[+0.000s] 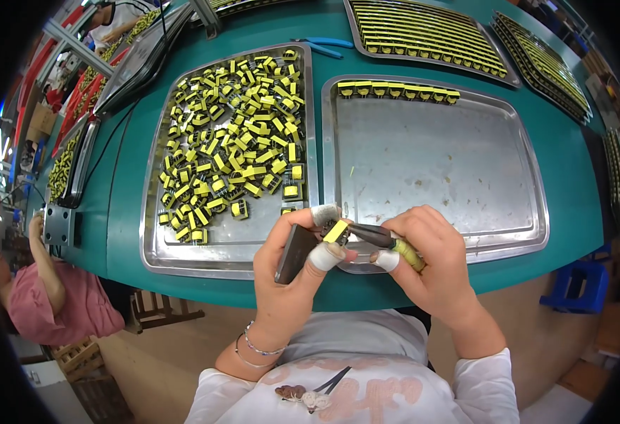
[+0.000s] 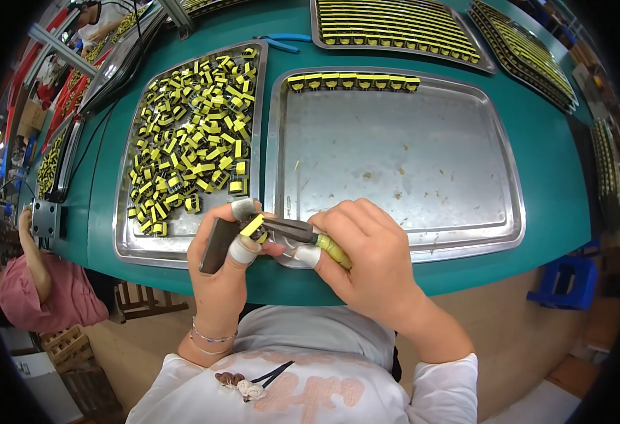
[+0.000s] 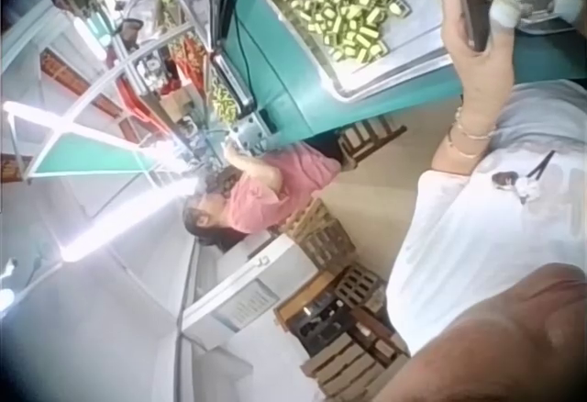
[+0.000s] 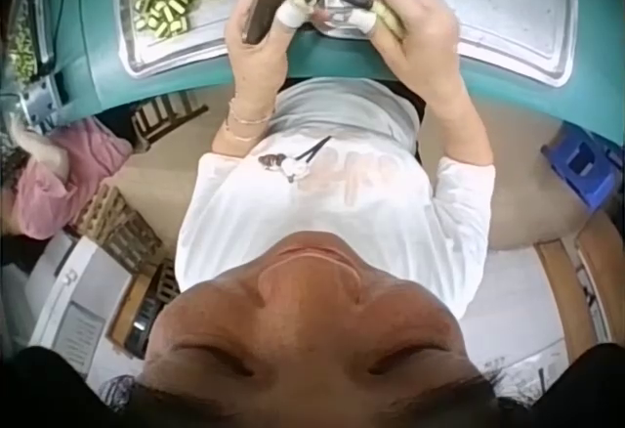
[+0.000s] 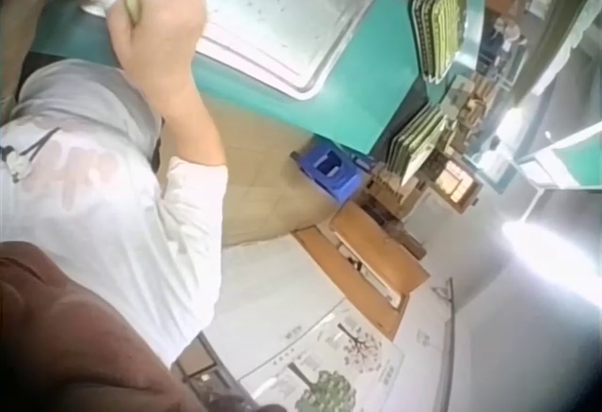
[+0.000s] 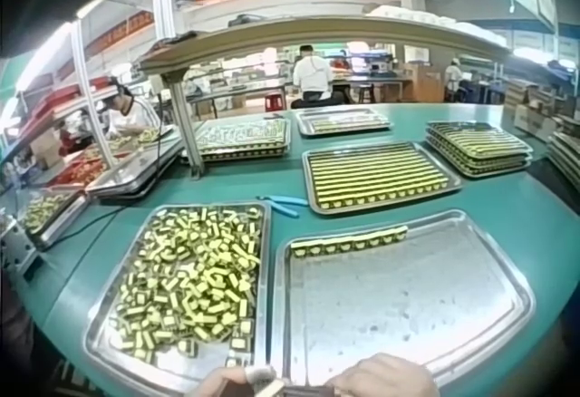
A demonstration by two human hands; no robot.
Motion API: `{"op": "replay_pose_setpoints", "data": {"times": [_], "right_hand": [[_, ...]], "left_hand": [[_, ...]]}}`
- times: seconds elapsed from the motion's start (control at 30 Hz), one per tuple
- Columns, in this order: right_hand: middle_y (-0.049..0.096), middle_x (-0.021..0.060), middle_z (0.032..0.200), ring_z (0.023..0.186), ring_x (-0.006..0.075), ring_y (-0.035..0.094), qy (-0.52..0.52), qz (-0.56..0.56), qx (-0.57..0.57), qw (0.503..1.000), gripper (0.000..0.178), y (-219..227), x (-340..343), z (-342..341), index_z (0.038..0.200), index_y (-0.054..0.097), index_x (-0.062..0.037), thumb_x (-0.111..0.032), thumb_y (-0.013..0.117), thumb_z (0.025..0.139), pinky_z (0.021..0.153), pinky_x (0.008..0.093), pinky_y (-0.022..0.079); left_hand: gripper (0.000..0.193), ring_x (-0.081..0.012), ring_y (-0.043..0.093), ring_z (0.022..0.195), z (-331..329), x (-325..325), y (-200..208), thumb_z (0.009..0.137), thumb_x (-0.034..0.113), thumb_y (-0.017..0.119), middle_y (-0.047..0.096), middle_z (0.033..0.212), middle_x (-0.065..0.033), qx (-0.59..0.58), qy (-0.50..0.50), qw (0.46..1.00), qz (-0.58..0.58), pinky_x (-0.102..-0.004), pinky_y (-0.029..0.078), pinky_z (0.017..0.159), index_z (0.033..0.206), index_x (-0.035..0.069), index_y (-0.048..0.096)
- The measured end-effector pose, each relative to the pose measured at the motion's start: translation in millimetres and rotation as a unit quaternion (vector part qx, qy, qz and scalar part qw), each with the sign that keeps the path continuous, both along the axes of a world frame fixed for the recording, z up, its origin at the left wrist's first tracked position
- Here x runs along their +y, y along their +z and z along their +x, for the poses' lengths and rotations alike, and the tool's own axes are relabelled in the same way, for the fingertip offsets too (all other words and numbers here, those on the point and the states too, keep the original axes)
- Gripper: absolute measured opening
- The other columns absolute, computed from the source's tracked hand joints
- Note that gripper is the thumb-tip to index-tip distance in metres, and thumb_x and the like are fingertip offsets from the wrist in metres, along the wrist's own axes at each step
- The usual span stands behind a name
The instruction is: The person trims and processes small electronic components with pliers, then organizes them onto a tray.
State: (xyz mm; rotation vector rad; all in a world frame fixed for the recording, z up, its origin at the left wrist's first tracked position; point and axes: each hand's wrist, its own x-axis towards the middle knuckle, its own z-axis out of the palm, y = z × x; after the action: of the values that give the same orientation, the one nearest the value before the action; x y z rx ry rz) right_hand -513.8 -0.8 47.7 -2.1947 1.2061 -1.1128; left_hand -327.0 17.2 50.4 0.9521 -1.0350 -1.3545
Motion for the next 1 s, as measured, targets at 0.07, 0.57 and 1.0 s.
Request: {"op": "replay_pose_setpoints", "data": {"times": [0.07, 0.57, 1.0], "right_hand": [[0.059, 0.009, 0.08, 0.072, 0.0224, 0.057, 0.009, 0.07, -0.065, 0.995, 0.023, 3, 4, 2, 0.093, 0.062, -0.0006, -0.008, 0.07, 0.072, 0.064, 0.0313, 0.045], [0.058, 0.0089, 0.099, 0.088, 0.014, 0.059, 0.077, 0.336, -0.411, 0.844, 0.03, 12, 17, 26, 0.108, 0.056, 0.0025, -0.016, 0.063, 0.086, 0.078, 0.0259, 0.047], [0.058, 0.012, 0.1, 0.084, 0.0159, 0.058, 0.046, 0.092, -0.204, 0.973, 0.034, 1, 16, 41, 0.106, 0.062, 0.0004, 0.007, 0.069, 0.073, 0.075, 0.027, 0.048]], "left_hand": [[0.039, -0.0171, 0.064, 0.088, 2, 0, 2, 0.092, 0.018, 0.063, 0.063, 0.1, -0.0114, 0.029, -0.018, 0.999, 0.016, -0.0289, 0.056, 0.075, 0.12, -0.004, 0.047], [0.036, -0.0072, 0.055, 0.075, 5, -2, -3, 0.099, 0.023, 0.05, 0.059, 0.098, -0.0071, 0.069, -0.048, 0.996, 0.019, -0.0202, 0.038, 0.054, 0.126, 0.001, 0.042], [0.094, -0.0336, 0.031, 0.137, -12, -8, 0, 0.083, 0.074, 0.041, 0.03, 0.147, -0.0218, 0.251, -0.041, 0.967, 0.0, -0.0463, 0.021, 0.114, 0.142, 0.003, 0.026]]}}
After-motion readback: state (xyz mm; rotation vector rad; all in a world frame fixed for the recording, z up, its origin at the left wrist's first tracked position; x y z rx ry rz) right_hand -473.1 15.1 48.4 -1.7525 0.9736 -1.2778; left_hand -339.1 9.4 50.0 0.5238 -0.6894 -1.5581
